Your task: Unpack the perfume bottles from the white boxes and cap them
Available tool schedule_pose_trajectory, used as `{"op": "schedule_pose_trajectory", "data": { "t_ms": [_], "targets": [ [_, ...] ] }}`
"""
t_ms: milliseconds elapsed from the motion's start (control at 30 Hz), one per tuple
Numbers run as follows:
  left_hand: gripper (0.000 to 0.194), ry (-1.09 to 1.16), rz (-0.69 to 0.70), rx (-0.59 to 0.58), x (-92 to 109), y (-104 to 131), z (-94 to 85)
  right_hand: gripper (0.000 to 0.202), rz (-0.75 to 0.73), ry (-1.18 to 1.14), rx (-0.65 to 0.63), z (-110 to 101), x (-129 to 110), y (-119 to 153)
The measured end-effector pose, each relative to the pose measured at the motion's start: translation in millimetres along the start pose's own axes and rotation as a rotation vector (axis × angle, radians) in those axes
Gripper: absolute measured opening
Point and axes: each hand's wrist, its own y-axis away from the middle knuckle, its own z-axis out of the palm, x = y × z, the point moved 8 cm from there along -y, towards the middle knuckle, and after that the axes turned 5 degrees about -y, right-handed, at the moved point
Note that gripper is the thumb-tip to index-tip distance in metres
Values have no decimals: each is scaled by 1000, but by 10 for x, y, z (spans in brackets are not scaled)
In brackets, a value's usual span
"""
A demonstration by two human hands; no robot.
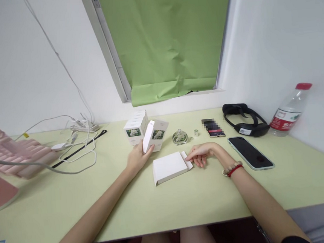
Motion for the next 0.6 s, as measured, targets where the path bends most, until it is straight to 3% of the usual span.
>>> {"op": "schedule_pose_trajectory", "data": {
  "t_ms": [167,267,467,600],
  "targets": [
    [51,-135,49,-155,91,30,176,46,25,30,25,-11,5,-15],
    [55,-184,50,-188,111,35,197,46,30,41,32,-6,-5,-5],
    [55,-242,15,-157,106,48,155,47,23,40,14,23,-22,12],
    [51,-159,15,-36,115,53,39,46,17,40,-1,21,-18,3]
  ]
}}
